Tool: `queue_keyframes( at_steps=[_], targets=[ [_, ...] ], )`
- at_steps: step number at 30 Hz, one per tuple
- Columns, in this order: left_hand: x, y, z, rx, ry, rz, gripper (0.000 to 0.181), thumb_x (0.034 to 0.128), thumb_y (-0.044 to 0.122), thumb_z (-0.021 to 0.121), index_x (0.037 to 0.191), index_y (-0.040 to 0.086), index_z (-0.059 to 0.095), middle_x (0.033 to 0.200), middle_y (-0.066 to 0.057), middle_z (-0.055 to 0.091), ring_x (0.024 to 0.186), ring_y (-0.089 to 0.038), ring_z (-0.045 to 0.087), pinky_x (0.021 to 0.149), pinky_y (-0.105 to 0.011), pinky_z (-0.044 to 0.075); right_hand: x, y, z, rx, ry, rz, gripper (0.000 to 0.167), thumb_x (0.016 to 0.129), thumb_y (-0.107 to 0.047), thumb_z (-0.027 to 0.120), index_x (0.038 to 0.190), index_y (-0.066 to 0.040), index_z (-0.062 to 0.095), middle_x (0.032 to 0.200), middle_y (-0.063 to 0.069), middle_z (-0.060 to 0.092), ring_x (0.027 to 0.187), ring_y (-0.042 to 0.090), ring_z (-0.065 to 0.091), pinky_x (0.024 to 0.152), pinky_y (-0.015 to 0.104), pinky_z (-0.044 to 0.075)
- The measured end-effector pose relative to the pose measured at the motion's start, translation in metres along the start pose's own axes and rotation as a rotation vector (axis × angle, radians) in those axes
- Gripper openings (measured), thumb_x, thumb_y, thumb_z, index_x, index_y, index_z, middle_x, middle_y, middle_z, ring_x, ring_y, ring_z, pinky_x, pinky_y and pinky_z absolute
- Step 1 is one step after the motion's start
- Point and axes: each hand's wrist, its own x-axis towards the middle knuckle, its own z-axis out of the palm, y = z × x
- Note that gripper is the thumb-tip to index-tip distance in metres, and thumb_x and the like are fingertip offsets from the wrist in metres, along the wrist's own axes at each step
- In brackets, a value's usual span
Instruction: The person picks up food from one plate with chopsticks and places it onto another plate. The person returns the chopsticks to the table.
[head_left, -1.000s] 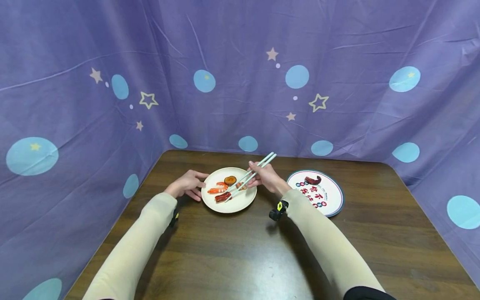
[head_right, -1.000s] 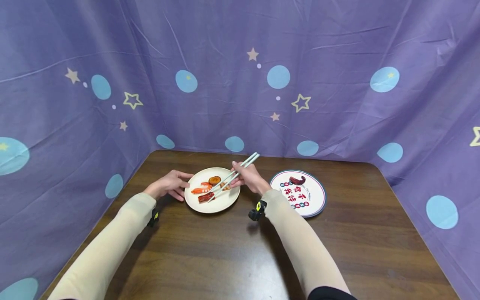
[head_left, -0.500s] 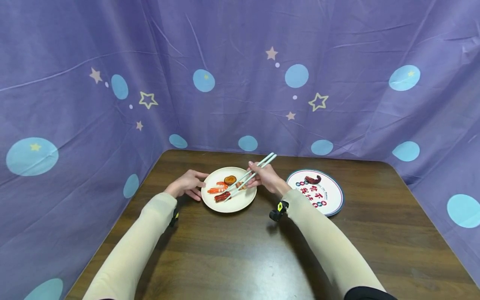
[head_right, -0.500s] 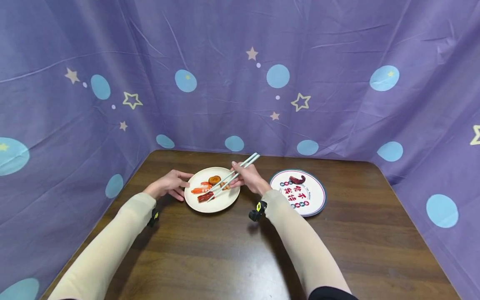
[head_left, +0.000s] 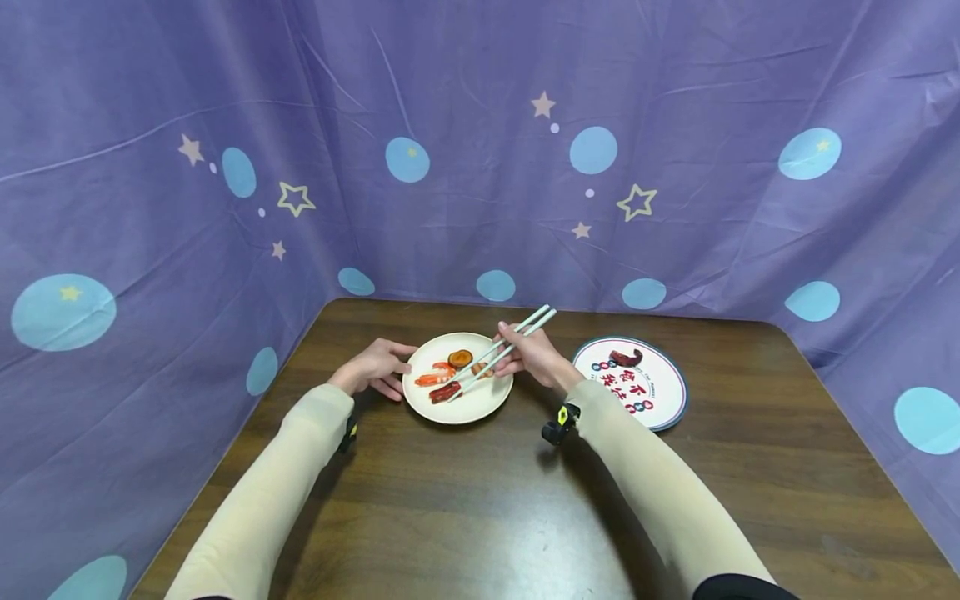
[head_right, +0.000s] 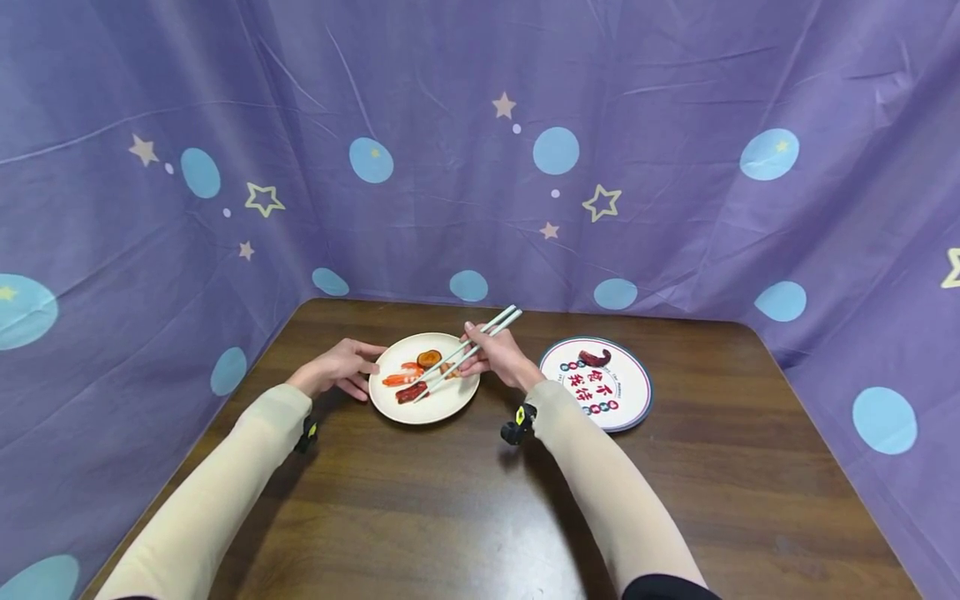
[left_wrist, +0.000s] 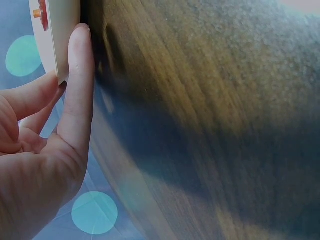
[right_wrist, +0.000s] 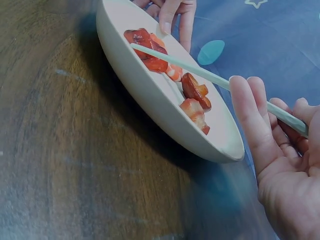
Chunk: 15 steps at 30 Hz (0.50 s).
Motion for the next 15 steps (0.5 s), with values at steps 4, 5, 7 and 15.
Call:
queue_keyframes(
  at_steps=[4, 5, 7, 15],
  targets=[
    [0.0005, 0.0011, -0.0004, 0.002, 0.002, -0.006, 0.060, 0.1044, -0.001, 0.058, 0.161, 0.004, 0.041, 0.113, -0.026, 0.070, 0.065, -0.025, 0.073, 0.065, -0.043, 0.069, -0.0013, -0.0006, -0.0023, 0.000, 0.000, -0.005, 0.050, 0.113, -0.028, 0.052, 0.125, 0.021, 0.050, 0.082, 0.018, 0.067, 0.057, 0.020, 0.070, 0.060, 0.039, 0.068],
    [0.0006, 0.0012, -0.0003, 0.005, 0.002, -0.005, 0.060, 0.1045, -0.001, 0.058, 0.162, 0.003, 0.041, 0.113, -0.026, 0.070, 0.065, -0.025, 0.073, 0.065, -0.043, 0.069, -0.0018, -0.0007, -0.0028, 0.001, 0.000, -0.005, 0.050, 0.113, -0.028, 0.052, 0.125, 0.021, 0.050, 0.082, 0.018, 0.066, 0.057, 0.020, 0.069, 0.059, 0.039, 0.068],
    [0.0009, 0.0012, -0.0004, 0.005, 0.004, -0.007, 0.059, 0.1045, -0.001, 0.058, 0.161, 0.004, 0.041, 0.112, -0.026, 0.070, 0.065, -0.025, 0.073, 0.064, -0.043, 0.069, -0.0027, -0.0012, -0.0036, 0.003, -0.005, -0.007, 0.051, 0.114, -0.028, 0.051, 0.126, 0.022, 0.048, 0.082, 0.018, 0.066, 0.057, 0.020, 0.069, 0.059, 0.039, 0.068],
    [0.0009, 0.0005, -0.0004, -0.004, -0.004, -0.005, 0.060, 0.1046, -0.002, 0.057, 0.162, 0.002, 0.040, 0.113, -0.027, 0.070, 0.065, -0.026, 0.074, 0.065, -0.044, 0.069, -0.0065, -0.0070, -0.0098, 0.016, -0.009, -0.040, 0.044, 0.114, -0.027, 0.050, 0.117, 0.017, 0.055, 0.080, 0.013, 0.065, 0.057, 0.021, 0.069, 0.058, 0.038, 0.068]
  ],
)
